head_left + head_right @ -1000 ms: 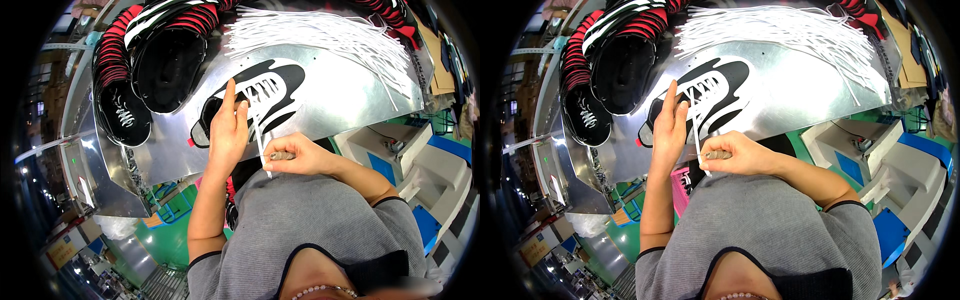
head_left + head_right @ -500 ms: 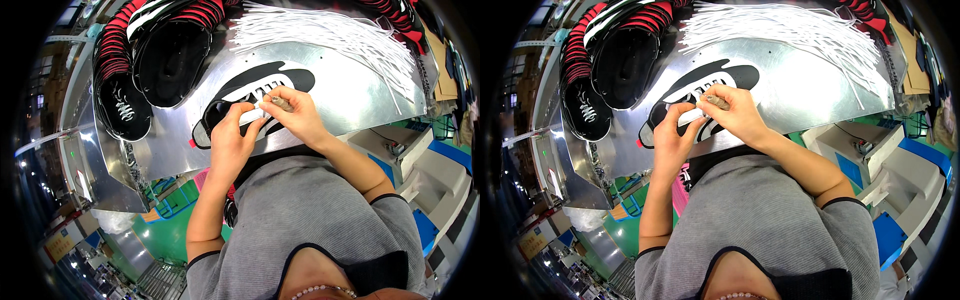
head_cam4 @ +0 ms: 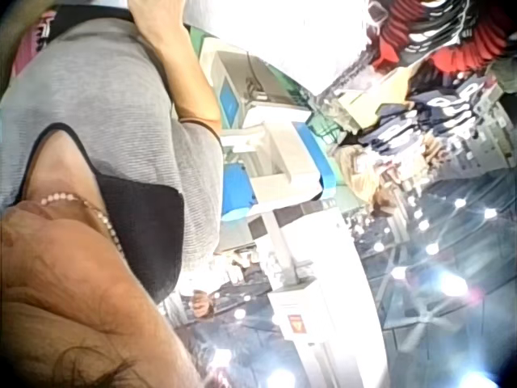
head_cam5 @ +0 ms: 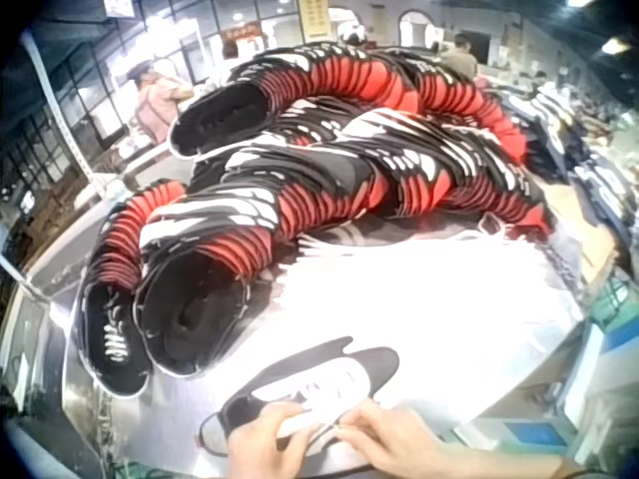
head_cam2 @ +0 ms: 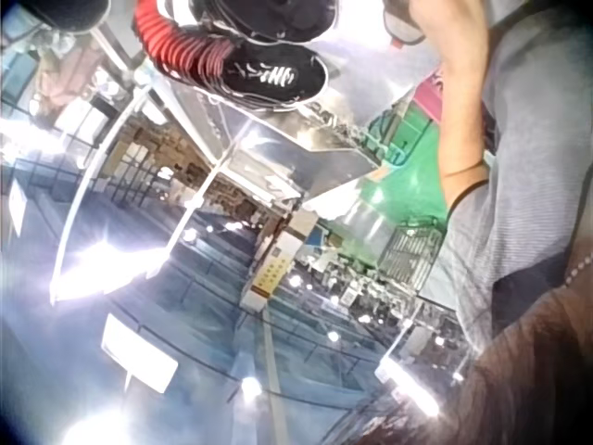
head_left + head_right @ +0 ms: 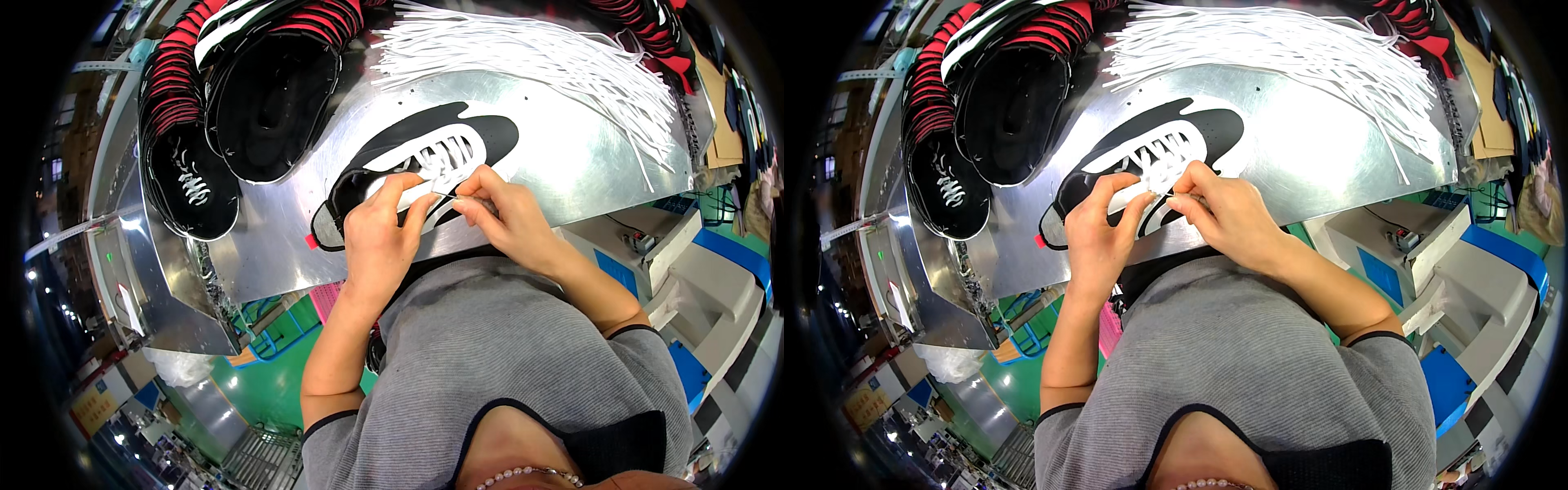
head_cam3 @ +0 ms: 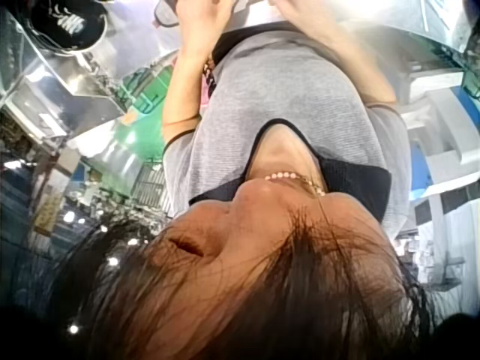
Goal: The person laces several black and white shoes one at a time by hand, pulling a white lace through eyelets and tying it in a knot before placing each shoe into a pile.
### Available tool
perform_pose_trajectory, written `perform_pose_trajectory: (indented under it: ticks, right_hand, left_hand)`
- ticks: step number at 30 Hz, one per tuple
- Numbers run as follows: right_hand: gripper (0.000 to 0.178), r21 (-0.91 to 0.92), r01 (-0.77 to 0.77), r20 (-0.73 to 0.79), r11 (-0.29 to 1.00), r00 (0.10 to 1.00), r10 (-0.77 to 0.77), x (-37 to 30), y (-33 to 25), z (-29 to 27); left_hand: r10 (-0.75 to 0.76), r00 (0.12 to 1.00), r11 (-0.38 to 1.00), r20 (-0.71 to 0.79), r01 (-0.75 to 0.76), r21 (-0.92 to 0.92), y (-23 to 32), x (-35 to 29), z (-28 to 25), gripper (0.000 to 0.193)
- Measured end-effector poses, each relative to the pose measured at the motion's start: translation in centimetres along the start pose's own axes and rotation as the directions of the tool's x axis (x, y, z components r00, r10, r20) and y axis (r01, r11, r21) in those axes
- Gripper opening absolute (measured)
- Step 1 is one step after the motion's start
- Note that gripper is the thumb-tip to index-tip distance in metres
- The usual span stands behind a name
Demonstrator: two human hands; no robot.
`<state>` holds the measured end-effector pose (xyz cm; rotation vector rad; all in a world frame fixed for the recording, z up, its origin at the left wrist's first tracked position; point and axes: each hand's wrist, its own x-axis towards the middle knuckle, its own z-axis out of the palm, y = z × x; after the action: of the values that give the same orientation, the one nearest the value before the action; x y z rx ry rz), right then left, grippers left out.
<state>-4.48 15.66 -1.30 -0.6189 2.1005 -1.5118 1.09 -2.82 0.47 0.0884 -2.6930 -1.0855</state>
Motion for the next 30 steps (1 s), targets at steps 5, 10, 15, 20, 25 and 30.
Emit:
perform_pose_trajectory:
  ticks: [5,10,15,20,25,30]
  right_hand:
    - [0.019,-0.082,-0.038,0.002,0.996,0.999,0.039,1.0,-0.8,0.4]
    - [0.02,-0.116,-0.035,0.051,0.993,0.998,0.041,2.5,-0.4,0.7]
    - [0.013,-0.09,-0.111,0.089,0.99,0.989,0.119,0.6,-2.3,-5.0]
    - [0.02,-0.098,0.106,-0.269,0.99,0.954,-0.129,3.2,2.3,-2.3]
    - [0.022,-0.155,0.001,-0.32,0.988,0.946,-0.051,3.3,1.5,-2.0]
    - [0.019,0.188,0.076,-0.311,0.979,0.95,-0.014,3.5,2.5,-2.4]
  left_hand:
    - [0.094,0.991,0.996,0.091,-0.094,-0.003,0.3,-0.4,0.1,0.023]
    - [0.005,0.995,1.0,0.104,-0.003,-0.016,0.5,-0.7,0.0,0.024]
    - [0.008,0.995,0.997,0.098,0.0,-0.078,0.1,-1.5,0.1,0.021]
    - [-0.053,0.877,0.992,0.478,0.099,-0.072,1.5,-0.7,-1.0,0.022]
    - [0.023,0.868,0.965,0.496,-0.149,0.216,1.2,-2.0,-3.0,0.025]
    - [0.396,0.917,0.901,-0.05,-0.377,0.216,0.0,-5.7,-2.2,0.037]
